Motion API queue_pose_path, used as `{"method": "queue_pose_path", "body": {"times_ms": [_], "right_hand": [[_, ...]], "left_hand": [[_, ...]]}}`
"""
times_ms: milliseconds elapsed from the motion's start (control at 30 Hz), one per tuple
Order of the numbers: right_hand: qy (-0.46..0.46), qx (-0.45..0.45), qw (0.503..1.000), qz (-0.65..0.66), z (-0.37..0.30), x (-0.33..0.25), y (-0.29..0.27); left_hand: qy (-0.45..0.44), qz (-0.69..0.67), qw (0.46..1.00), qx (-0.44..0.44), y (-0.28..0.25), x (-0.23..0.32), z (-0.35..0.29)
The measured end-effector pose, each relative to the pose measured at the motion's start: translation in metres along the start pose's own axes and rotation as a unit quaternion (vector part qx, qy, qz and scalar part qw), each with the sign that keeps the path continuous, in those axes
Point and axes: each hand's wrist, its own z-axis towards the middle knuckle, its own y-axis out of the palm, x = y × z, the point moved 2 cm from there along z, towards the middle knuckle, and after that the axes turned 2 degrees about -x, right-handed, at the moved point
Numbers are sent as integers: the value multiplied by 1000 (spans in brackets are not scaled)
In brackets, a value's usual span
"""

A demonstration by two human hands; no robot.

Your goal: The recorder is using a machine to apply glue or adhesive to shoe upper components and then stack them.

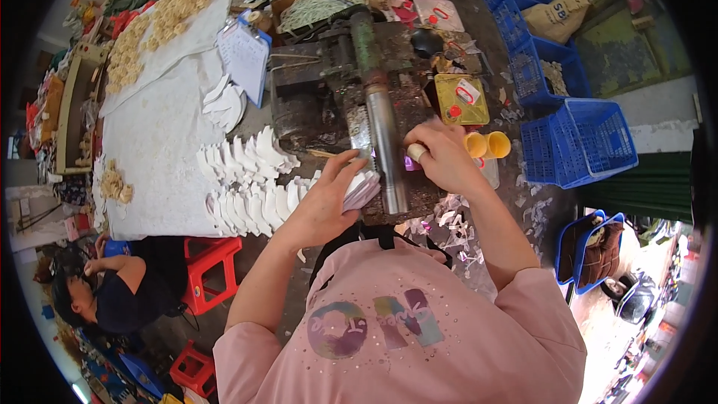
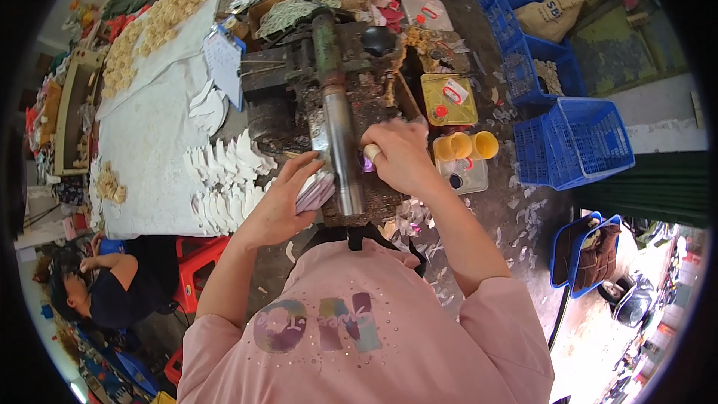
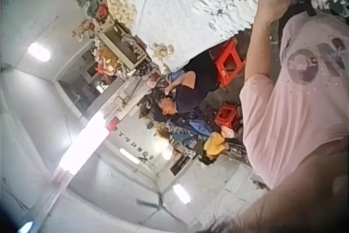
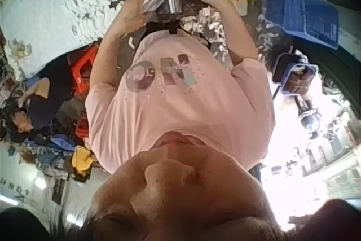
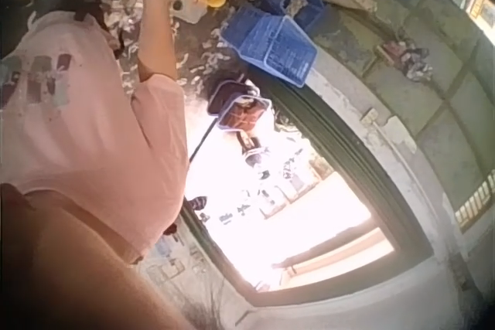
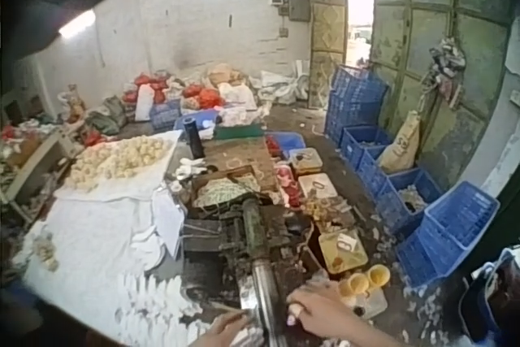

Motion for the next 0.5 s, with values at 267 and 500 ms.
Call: {"method": "queue_pose_path", "body": {"times_ms": [267, 500], "right_hand": [[72, 168, 977, 111, -9, 17, 8], [141, 192, 964, 117, -12, 15, 19]], "left_hand": [[37, -101, 989, 104, -2, -32, -17], [-71, -322, 942, 58, -32, -61, -49]]}}
